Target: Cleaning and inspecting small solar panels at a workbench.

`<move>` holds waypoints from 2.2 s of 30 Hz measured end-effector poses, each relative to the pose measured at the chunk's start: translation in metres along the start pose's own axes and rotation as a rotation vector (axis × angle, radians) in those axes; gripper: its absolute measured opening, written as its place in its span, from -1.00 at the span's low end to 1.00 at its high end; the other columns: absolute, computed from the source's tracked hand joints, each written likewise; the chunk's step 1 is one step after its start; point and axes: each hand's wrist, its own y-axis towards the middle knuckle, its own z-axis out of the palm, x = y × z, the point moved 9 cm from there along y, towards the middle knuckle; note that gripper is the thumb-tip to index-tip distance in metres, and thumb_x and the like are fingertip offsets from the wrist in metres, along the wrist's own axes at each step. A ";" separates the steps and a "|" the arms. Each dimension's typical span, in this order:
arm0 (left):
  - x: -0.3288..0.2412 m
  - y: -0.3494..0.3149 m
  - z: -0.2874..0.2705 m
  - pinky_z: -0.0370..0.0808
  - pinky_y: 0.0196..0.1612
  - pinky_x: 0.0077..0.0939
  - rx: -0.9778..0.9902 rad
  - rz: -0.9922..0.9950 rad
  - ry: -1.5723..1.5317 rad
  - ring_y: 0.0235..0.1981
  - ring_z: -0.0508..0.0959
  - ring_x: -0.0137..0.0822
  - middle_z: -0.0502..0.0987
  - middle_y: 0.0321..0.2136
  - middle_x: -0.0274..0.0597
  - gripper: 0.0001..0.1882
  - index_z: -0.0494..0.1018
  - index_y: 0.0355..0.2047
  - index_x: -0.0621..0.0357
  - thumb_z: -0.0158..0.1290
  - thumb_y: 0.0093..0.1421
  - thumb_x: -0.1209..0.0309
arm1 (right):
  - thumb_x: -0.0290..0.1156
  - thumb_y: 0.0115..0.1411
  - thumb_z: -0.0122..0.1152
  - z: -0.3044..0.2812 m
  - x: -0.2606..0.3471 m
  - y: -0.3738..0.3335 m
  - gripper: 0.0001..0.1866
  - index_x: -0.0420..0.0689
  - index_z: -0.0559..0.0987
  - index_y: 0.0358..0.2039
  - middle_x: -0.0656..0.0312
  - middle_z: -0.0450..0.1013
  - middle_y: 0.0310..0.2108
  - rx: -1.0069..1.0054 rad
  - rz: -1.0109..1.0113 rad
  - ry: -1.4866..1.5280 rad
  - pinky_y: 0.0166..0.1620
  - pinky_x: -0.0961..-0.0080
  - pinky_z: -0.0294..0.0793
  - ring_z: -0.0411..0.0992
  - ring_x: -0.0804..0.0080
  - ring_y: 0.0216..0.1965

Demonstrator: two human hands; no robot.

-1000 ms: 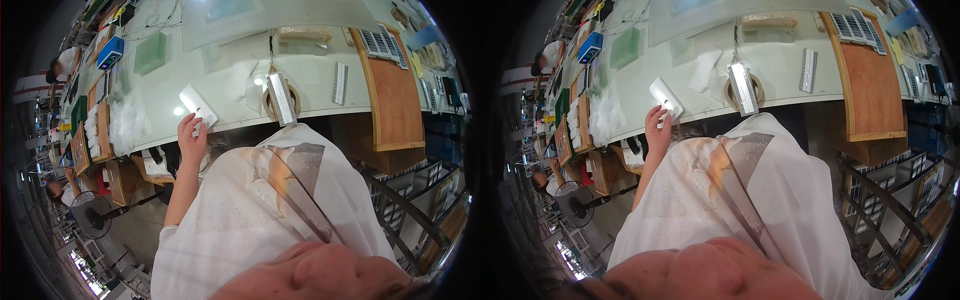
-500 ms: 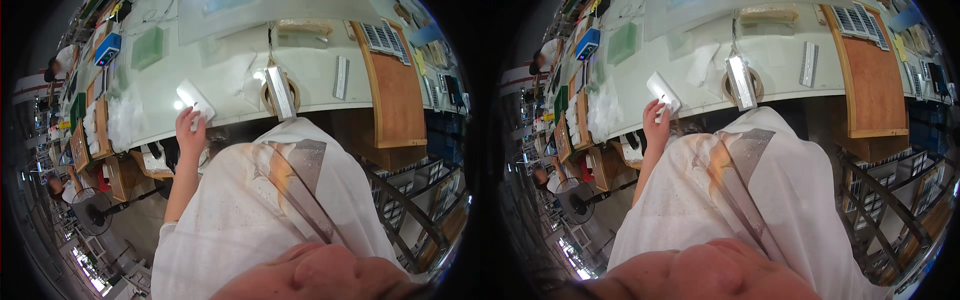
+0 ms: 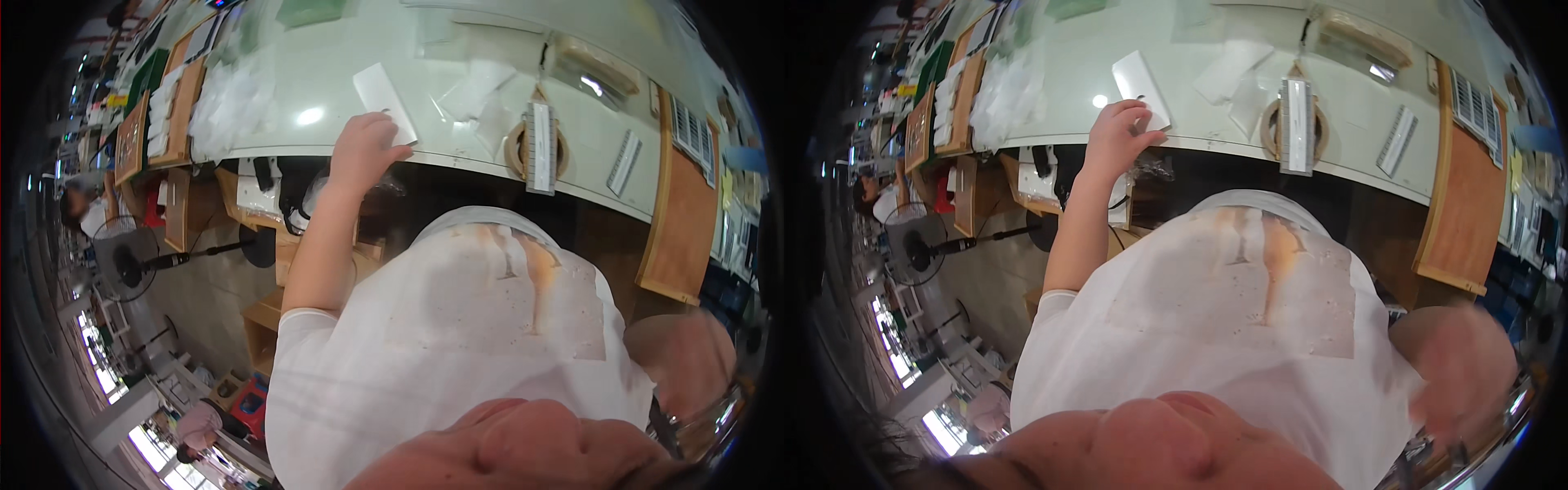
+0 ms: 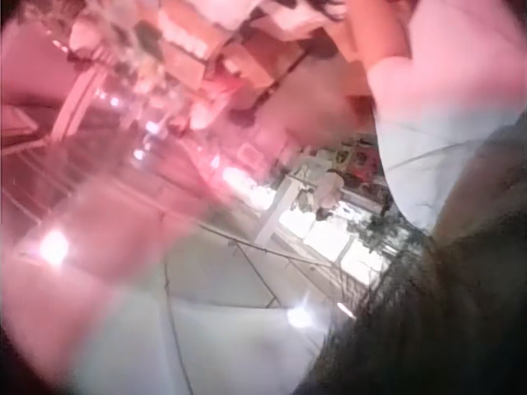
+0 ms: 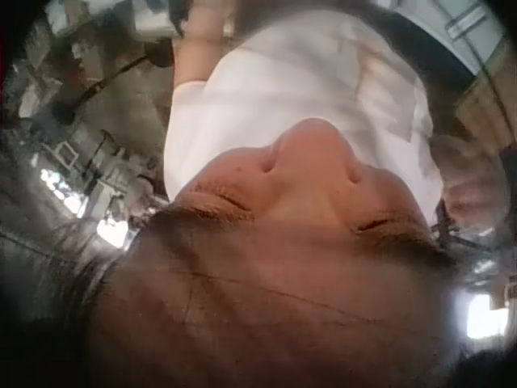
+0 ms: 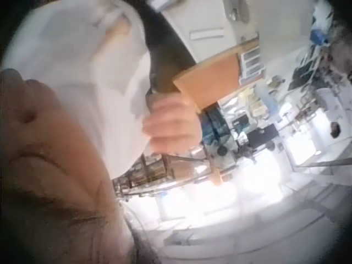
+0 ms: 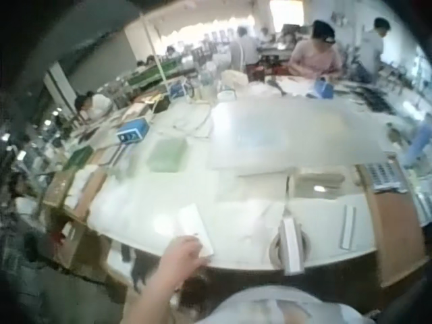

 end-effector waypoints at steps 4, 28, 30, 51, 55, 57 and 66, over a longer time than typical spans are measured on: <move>0.015 0.006 0.000 0.41 -0.01 -0.29 0.061 -0.050 -0.070 -0.08 0.46 -0.09 0.53 -0.16 -0.15 -0.63 0.54 -0.33 0.17 0.31 -0.13 0.26 | -0.30 0.03 0.34 -0.040 -0.098 -0.045 -0.78 -0.18 0.60 -0.39 0.21 0.50 -0.36 -0.878 0.531 -0.135 -0.30 0.51 0.38 0.41 0.35 -0.32; -0.127 0.053 0.080 0.38 -0.36 -0.60 0.381 -0.413 -1.197 -0.38 0.48 -0.45 0.51 -0.40 -0.30 -0.73 0.49 -0.20 0.27 0.04 0.20 0.32 | -0.43 0.23 0.06 -0.078 -0.209 -0.047 -0.78 -0.22 0.49 -0.14 0.34 0.38 -0.51 -1.107 0.928 0.094 -0.59 0.73 0.29 0.30 0.67 -0.61; -0.137 0.060 0.085 0.33 -0.41 -0.66 0.397 -0.313 -1.158 -0.48 0.44 -0.54 0.50 -0.54 -0.37 -0.75 0.52 -0.30 0.27 0.10 0.18 0.30 | -0.45 0.22 0.07 -0.075 -0.209 -0.049 -0.74 -0.22 0.47 -0.09 0.34 0.38 -0.51 -1.079 0.948 0.073 -0.59 0.73 0.29 0.30 0.67 -0.60; -0.127 0.061 0.104 0.44 -0.39 -0.43 0.268 -0.151 -0.489 -0.51 0.51 -0.28 0.51 -0.56 -0.21 -0.70 0.54 -0.46 0.20 0.12 0.07 0.17 | -0.47 0.07 0.28 -0.065 -0.209 -0.091 -0.55 -0.22 0.36 -0.03 0.41 0.37 -0.62 -1.293 1.051 -0.232 -0.55 0.77 0.25 0.25 0.76 -0.61; -0.132 0.062 0.101 0.44 -0.40 -0.41 0.231 -0.123 -0.404 -0.50 0.50 -0.26 0.50 -0.52 -0.21 -0.74 0.53 -0.48 0.17 0.14 0.06 0.21 | -0.46 0.07 0.30 -0.065 -0.212 -0.096 -0.56 -0.23 0.37 -0.06 0.43 0.35 -0.64 -1.303 1.044 -0.253 -0.53 0.77 0.25 0.25 0.75 -0.62; -0.133 0.061 0.099 0.44 -0.41 -0.40 0.228 -0.142 -0.396 -0.50 0.50 -0.25 0.50 -0.49 -0.22 -0.77 0.53 -0.49 0.16 0.15 0.04 0.24 | -0.47 0.05 0.30 -0.069 -0.207 -0.097 -0.62 -0.19 0.42 -0.11 0.38 0.40 -0.51 -1.263 1.022 -0.441 -0.50 0.73 0.27 0.28 0.76 -0.56; -0.165 0.057 0.062 0.38 -0.04 -0.25 -0.178 0.630 -0.191 -0.01 0.38 0.00 0.51 -0.16 -0.23 -0.82 0.53 -0.33 0.07 0.17 0.00 0.39 | -0.44 -0.12 0.37 -0.043 -0.175 -0.032 -0.64 -0.16 0.52 -0.25 0.20 0.42 -0.23 -0.383 0.540 -1.467 -0.40 0.48 0.44 0.41 0.27 -0.37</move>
